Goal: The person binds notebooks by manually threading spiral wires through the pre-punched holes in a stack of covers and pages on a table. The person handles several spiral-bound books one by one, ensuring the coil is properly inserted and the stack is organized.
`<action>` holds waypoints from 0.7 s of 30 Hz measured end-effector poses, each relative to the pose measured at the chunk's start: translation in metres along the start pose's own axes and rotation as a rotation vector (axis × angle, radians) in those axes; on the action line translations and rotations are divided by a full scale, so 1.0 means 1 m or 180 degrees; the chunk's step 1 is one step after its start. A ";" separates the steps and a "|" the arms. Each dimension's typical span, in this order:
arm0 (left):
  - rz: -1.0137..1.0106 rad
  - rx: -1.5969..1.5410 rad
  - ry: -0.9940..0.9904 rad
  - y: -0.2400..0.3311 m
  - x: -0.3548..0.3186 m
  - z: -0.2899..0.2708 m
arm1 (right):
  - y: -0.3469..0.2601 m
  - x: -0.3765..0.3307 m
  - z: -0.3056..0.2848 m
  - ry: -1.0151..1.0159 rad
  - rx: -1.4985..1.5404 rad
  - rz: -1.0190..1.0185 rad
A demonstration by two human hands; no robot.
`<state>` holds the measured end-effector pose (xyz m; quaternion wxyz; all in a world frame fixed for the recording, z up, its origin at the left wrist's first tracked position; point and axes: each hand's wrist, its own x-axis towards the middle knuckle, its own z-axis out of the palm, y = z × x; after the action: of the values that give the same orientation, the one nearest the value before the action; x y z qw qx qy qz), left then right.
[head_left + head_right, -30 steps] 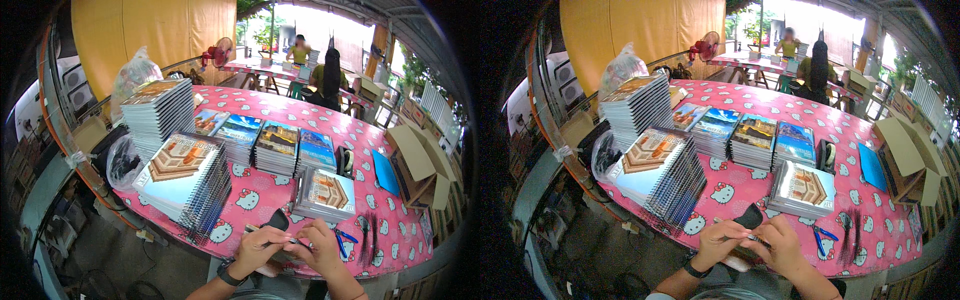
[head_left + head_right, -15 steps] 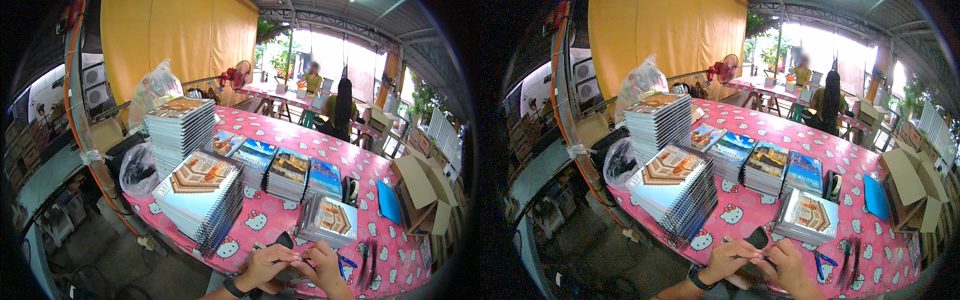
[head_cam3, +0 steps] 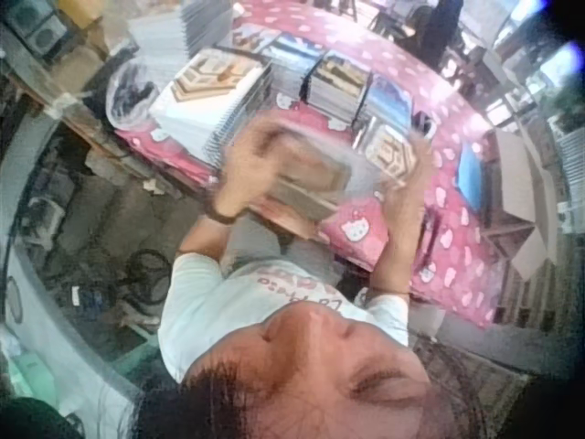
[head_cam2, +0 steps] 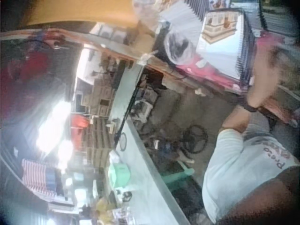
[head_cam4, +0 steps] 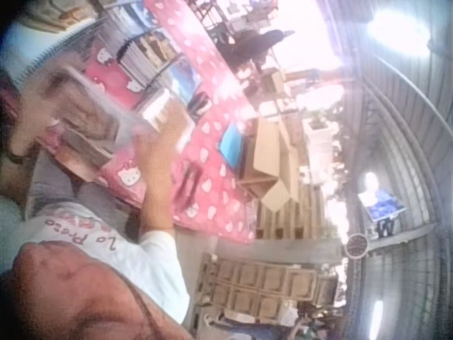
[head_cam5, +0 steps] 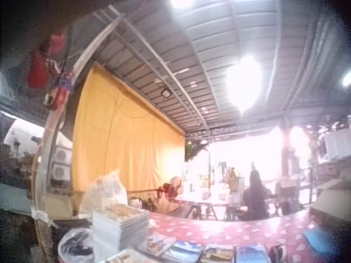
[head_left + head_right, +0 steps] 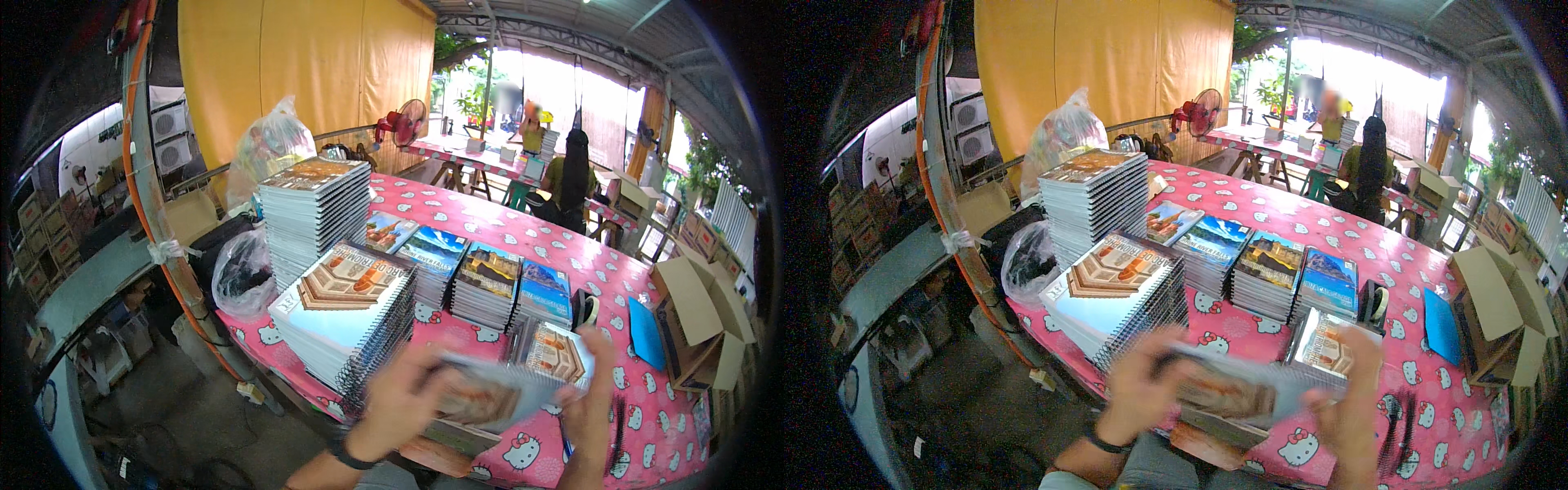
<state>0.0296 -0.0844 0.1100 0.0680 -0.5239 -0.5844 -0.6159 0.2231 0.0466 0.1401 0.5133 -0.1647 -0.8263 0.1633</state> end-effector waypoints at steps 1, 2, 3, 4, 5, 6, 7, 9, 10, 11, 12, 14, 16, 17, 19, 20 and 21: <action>-0.0303 -0.0789 0.0685 0.000 0.006 -0.019 | 0.002 0.012 -0.003 0.0641 0.0599 0.0053; 0.0110 -0.1052 0.1408 0.005 0.028 -0.034 | 0.006 0.021 -0.006 0.0743 0.0671 0.0129; 0.0052 -0.0824 0.1857 0.004 0.044 -0.051 | 0.013 0.028 -0.004 0.0847 0.0763 0.0226; 0.0154 -0.0759 0.2071 -0.003 0.058 -0.069 | 0.021 0.038 0.009 0.0632 0.0898 0.0174; 0.0272 -0.0694 0.2298 -0.016 0.067 -0.086 | 0.030 0.050 0.027 0.0415 0.1042 0.0101; 0.0035 -0.0547 0.2171 -0.034 0.067 -0.101 | 0.034 0.061 0.047 0.0194 0.1139 0.0118; -0.0195 -0.0344 0.2078 -0.057 0.062 -0.121 | 0.037 0.071 0.077 -0.0053 0.1292 0.0117; -0.0732 0.0369 0.1677 -0.074 0.057 -0.130 | 0.051 0.083 0.116 -0.0346 0.1315 0.0196; -0.1030 0.0967 0.1382 -0.079 0.053 -0.129 | 0.066 0.086 0.136 -0.0507 0.1376 0.0365; -0.0789 0.1354 0.1352 -0.090 0.048 -0.133 | 0.076 0.091 0.157 -0.0675 0.1486 0.0516; -0.0561 0.1759 0.1335 -0.108 0.040 -0.139 | 0.076 0.096 0.178 -0.0747 0.1704 0.0646; -0.0495 0.1294 0.1508 -0.135 0.036 -0.139 | 0.071 0.103 0.215 -0.0833 0.2265 0.0897; -0.0783 -0.0437 0.1821 -0.149 0.036 -0.128 | 0.065 0.106 0.249 -0.0850 0.2980 0.1124; -0.0775 -0.0508 0.1822 -0.151 0.034 -0.124 | 0.065 0.108 0.256 -0.0936 0.2643 0.0986; -0.0789 -0.0627 0.1834 -0.151 0.031 -0.116 | 0.064 0.110 0.269 -0.0597 0.2487 0.0968; -0.0778 -0.0603 0.1855 -0.146 0.031 -0.114 | 0.063 0.111 0.276 -0.0534 0.2460 0.1119; -0.0755 -0.0602 0.1971 -0.145 0.032 -0.112 | 0.063 0.113 0.281 -0.0470 0.2433 0.1269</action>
<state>-0.1482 -0.1112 0.0655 0.1213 -0.2444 -0.5332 -0.8008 -0.0713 0.1236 0.0840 0.4353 -0.1071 -0.6930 0.5646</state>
